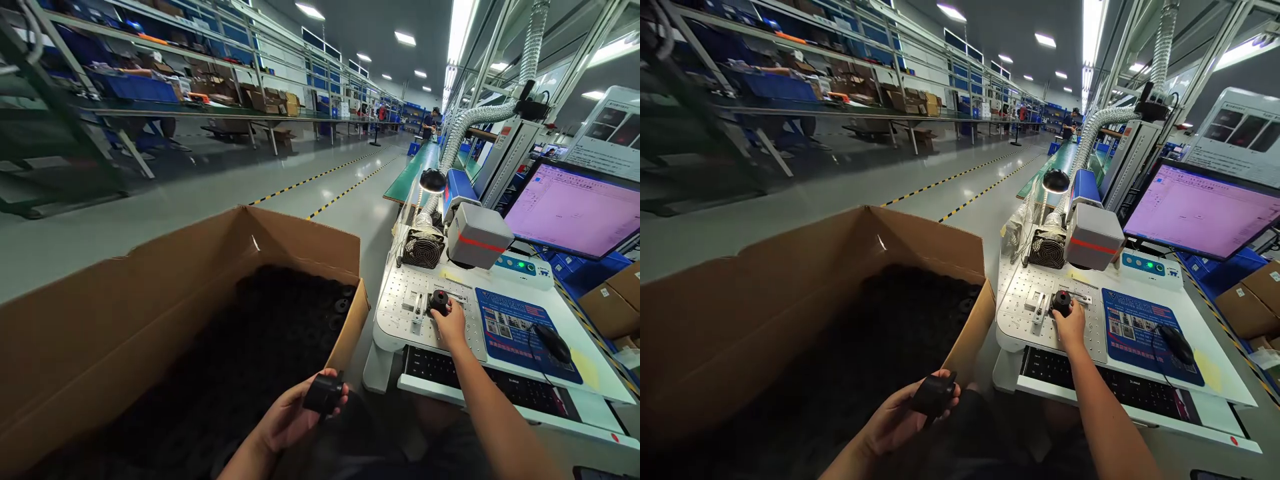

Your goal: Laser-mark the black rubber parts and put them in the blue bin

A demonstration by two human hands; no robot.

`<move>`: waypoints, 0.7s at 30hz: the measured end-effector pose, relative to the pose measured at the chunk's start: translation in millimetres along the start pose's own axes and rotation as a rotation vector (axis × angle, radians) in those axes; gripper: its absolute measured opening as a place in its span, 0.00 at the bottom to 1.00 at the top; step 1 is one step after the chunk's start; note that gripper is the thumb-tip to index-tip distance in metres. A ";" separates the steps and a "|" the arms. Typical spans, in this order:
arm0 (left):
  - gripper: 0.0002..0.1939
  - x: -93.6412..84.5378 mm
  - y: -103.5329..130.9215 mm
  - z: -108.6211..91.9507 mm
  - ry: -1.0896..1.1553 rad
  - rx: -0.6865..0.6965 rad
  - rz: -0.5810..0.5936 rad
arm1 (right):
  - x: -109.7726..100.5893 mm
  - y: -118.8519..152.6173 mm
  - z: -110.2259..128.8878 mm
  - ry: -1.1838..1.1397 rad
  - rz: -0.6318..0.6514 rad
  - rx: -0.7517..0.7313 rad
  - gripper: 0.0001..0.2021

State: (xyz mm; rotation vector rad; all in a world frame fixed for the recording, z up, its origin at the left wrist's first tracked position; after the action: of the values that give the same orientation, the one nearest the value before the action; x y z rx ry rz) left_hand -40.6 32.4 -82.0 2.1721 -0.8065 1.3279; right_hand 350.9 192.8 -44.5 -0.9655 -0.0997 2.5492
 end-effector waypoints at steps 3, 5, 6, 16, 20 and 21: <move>0.12 -0.3 0.8 0.1 0.007 -0.003 -0.015 | 2.1 0.3 0.9 0.006 0.017 -0.013 0.32; 0.12 -1.4 1.1 0.1 0.008 -0.005 -0.022 | 2.1 0.2 2.2 0.003 0.016 -0.016 0.31; 0.12 -1.7 1.1 -0.1 0.009 -0.003 -0.021 | 1.8 0.2 3.1 0.003 0.014 -0.017 0.30; 0.12 -0.8 0.5 0.2 -0.003 -0.003 -0.032 | -1.5 -0.7 11.9 0.003 0.039 -0.009 0.28; 0.12 -5.2 0.4 2.4 0.005 -0.010 -0.044 | -16.7 11.2 17.0 0.023 0.034 -0.017 0.33; 0.13 -6.8 0.5 2.9 0.010 -0.010 -0.044 | -23.5 19.9 19.3 0.037 0.023 -0.053 0.32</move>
State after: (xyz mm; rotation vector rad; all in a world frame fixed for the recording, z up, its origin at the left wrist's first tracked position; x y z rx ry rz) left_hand -41.6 31.8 -89.3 2.1614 -0.7560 1.3095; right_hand 347.3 166.8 -19.5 -1.0384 -0.1464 2.5604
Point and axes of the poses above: each hand's wrist, its own y-axis away from the middle knuckle, its own x-axis out of the palm, z = x × y, the point moved 7 cm from there along -y, towards the middle knuckle, and after that the axes turned 11 degrees about z, right-handed, at the moved point
